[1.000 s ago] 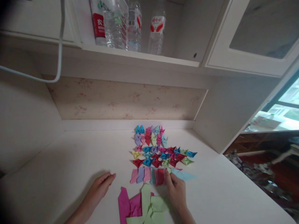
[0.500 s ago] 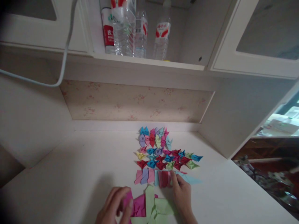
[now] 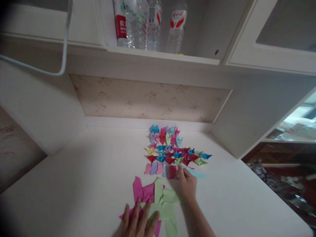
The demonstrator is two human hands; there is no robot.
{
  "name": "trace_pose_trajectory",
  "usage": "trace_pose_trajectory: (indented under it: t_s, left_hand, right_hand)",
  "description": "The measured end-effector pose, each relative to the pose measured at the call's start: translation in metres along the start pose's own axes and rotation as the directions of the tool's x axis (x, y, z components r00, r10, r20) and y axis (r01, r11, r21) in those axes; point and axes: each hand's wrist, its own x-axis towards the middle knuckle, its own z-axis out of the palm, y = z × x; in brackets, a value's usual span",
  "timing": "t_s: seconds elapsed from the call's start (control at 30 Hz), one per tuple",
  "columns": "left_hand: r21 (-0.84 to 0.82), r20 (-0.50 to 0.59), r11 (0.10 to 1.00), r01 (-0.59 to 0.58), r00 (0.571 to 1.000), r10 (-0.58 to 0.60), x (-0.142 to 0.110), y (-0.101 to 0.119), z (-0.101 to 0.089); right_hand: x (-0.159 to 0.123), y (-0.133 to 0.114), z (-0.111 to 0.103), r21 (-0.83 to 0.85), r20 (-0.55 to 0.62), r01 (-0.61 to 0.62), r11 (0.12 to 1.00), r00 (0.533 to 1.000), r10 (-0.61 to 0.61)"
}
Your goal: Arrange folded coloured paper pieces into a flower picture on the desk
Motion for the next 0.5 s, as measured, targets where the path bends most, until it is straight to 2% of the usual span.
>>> trace_pose_trajectory:
  t_s: [0.1, 0.17, 0.27, 0.37, 0.43, 0.5]
  left_hand:
    - [-0.04, 0.121, 0.999, -0.021, 0.992, 0.025, 0.002, -0.004, -0.023]
    - [-0.051, 0.161, 0.995, -0.082, 0.983, 0.09, 0.001, -0.012, -0.036]
    - [-0.003, 0.129, 0.981, -0.192, 0.973, 0.191, -0.008, -0.032, -0.049]
    - [0.048, 0.115, 0.967, -0.251, 0.963, 0.245, -0.023, -0.06, -0.055]
    - [0.048, 0.162, 0.971, -0.233, 0.961, 0.223, -0.032, -0.081, -0.059]
    - [0.022, 0.275, 0.989, -0.149, 0.951, 0.137, -0.036, -0.099, -0.064]
  right_hand:
    - [-0.002, -0.005, -0.002, -0.015, -0.006, 0.007, 1.0, 1.0, -0.007]
    - [-0.003, -0.005, -0.004, -0.024, 0.004, 0.017, 1.0, 1.0, -0.017]
    - [-0.004, -0.004, -0.006, -0.049, 0.024, 0.026, 0.998, 0.999, -0.025]
    - [-0.005, -0.002, -0.007, -0.056, 0.046, 0.033, 0.998, 0.998, -0.031]
    - [-0.005, -0.001, -0.006, -0.047, 0.081, 0.047, 0.998, 0.996, -0.043]
    - [-0.006, -0.001, -0.006, -0.047, 0.113, 0.067, 0.997, 0.992, -0.061]
